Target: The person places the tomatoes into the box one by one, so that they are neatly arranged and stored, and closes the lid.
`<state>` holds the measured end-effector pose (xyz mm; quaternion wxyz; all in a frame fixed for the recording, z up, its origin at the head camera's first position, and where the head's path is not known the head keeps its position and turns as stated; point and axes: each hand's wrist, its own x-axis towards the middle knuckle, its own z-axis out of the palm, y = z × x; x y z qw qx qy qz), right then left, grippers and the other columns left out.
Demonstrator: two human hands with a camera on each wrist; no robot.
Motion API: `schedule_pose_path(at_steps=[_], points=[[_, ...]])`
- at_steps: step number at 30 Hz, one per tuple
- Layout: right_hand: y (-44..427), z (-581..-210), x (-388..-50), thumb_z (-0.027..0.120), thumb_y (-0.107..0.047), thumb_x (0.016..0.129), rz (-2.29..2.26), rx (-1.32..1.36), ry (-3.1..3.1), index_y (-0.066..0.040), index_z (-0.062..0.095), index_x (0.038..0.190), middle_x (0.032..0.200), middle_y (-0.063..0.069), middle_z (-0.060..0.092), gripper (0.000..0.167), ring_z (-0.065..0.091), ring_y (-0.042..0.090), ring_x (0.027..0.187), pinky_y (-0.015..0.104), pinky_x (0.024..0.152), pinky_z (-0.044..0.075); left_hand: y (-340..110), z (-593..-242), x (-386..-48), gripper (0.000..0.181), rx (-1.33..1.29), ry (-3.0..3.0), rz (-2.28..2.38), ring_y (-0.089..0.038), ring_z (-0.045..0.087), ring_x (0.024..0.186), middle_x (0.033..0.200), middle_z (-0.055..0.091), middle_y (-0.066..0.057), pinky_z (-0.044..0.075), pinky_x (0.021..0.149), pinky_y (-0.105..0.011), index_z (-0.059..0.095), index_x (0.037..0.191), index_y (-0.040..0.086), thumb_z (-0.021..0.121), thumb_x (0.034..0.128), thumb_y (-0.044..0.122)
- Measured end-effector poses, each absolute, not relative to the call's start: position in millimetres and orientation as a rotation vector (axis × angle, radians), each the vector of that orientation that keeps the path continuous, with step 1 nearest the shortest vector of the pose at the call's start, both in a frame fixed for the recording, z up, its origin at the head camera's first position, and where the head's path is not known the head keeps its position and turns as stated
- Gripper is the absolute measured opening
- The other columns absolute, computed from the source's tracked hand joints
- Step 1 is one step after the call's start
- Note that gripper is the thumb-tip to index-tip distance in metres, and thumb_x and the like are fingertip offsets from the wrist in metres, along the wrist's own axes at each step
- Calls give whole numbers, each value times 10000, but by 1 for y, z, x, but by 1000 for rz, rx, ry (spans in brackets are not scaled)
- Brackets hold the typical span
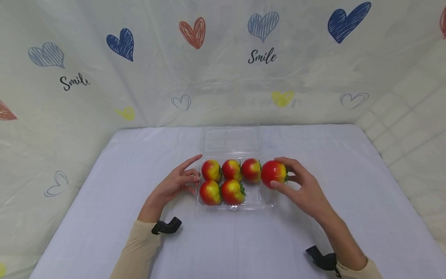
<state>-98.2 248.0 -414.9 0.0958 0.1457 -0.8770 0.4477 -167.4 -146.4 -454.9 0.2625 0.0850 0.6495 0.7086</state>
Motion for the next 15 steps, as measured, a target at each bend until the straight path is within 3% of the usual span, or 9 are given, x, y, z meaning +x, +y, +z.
schedule_pose_path(at_steps=[15], points=[[241,-415,-95,837,-101,852,1334,458,-2611,-198,537,1479,1383,-198,524,702,506,-85,1196,18,910,470,-147,-455,-167,687,220,1757,1918,-142,616,792,898,616,2,639,674,-278,325,1640,255,585,1029,80]])
